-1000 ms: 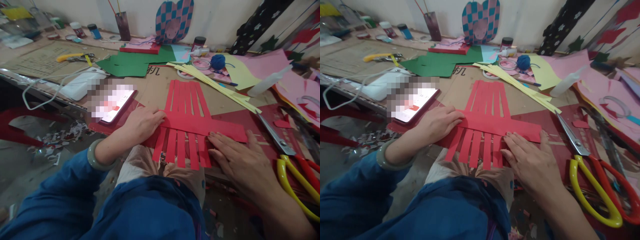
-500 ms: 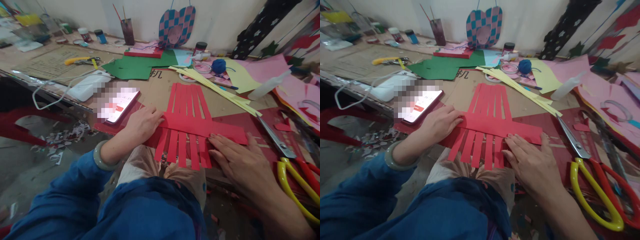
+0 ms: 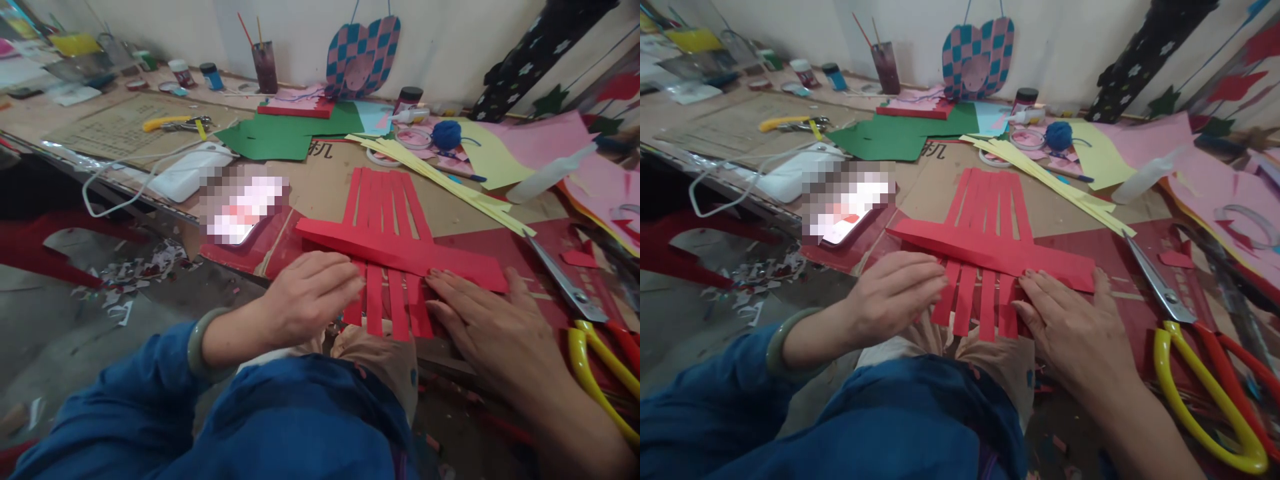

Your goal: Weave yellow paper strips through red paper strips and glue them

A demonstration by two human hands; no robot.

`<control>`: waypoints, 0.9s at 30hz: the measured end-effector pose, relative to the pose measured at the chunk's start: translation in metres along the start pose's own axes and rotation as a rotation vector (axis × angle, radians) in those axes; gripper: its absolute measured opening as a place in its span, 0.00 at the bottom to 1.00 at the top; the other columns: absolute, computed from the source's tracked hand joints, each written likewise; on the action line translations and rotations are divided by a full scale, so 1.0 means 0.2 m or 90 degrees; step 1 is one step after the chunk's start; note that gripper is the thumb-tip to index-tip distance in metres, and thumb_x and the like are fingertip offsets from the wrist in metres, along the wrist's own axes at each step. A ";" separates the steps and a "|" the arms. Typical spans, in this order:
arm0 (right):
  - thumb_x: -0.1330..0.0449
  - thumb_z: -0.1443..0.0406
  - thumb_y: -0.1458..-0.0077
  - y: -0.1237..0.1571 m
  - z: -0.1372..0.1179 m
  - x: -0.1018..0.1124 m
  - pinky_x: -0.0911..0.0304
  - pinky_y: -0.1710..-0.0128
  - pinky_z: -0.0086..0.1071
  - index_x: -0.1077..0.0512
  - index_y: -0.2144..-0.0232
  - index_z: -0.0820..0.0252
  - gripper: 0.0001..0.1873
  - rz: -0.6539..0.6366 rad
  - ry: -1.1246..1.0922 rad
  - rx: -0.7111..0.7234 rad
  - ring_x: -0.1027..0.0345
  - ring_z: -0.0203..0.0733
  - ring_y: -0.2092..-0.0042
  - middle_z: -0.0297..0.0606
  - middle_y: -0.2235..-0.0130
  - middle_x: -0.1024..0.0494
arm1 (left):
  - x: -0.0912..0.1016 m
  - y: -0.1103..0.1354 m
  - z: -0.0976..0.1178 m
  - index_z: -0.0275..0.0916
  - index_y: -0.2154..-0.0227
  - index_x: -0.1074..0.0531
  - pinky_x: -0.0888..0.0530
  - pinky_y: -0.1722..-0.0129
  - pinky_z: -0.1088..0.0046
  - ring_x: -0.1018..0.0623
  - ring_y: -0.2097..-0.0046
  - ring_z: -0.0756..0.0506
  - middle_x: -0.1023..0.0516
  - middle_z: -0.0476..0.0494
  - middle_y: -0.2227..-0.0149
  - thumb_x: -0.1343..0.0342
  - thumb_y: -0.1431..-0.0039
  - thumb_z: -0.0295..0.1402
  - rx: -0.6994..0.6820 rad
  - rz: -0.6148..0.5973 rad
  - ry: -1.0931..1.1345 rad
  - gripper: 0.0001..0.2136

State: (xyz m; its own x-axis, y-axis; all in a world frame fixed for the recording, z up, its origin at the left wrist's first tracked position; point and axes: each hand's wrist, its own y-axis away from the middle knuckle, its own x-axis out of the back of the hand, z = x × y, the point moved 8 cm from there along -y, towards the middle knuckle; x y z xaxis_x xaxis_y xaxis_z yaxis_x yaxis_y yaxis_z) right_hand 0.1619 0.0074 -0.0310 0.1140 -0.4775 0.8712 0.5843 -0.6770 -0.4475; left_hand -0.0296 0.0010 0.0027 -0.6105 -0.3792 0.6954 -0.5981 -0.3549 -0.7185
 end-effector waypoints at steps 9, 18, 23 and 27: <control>0.53 0.64 0.31 -0.01 -0.01 0.00 0.53 0.35 0.60 0.26 0.54 0.70 0.19 0.005 0.009 0.009 0.21 0.51 0.58 0.51 0.56 0.18 | -0.31 -0.04 0.04 0.23 0.46 0.29 0.32 0.38 0.56 0.29 0.38 0.33 0.25 0.26 0.44 0.52 0.36 0.56 0.047 -0.258 0.010 0.35; 0.53 0.64 0.31 0.01 0.01 0.00 0.50 0.37 0.62 0.26 0.53 0.68 0.19 0.001 0.011 0.006 0.20 0.53 0.59 0.52 0.56 0.18 | -0.33 0.01 -0.01 0.29 0.39 0.35 0.38 0.33 0.58 0.35 0.33 0.35 0.32 0.30 0.37 0.56 0.37 0.58 0.084 -0.381 0.095 0.37; 0.53 0.64 0.31 0.02 0.01 -0.01 0.51 0.36 0.62 0.26 0.53 0.68 0.18 0.003 0.004 0.011 0.21 0.52 0.58 0.52 0.55 0.18 | -0.33 0.03 -0.04 0.34 0.37 0.37 0.44 0.32 0.47 0.40 0.31 0.35 0.36 0.32 0.34 0.58 0.36 0.59 0.128 -0.424 0.146 0.37; 0.54 0.64 0.31 0.02 0.01 -0.01 0.51 0.37 0.63 0.26 0.53 0.69 0.20 0.008 -0.001 0.022 0.20 0.53 0.59 0.54 0.55 0.18 | -0.33 0.03 -0.05 0.36 0.36 0.39 0.48 0.34 0.38 0.43 0.30 0.34 0.38 0.31 0.34 0.56 0.36 0.58 0.146 -0.461 0.179 0.36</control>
State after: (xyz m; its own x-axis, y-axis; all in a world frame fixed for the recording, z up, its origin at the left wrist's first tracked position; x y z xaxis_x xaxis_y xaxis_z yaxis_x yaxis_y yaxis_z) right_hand 0.1651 0.0066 -0.0336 0.1230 -0.4850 0.8658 0.6099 -0.6513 -0.4515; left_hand 0.0019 0.0315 -0.0484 -0.2379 0.2296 0.9438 -0.7926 -0.6076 -0.0520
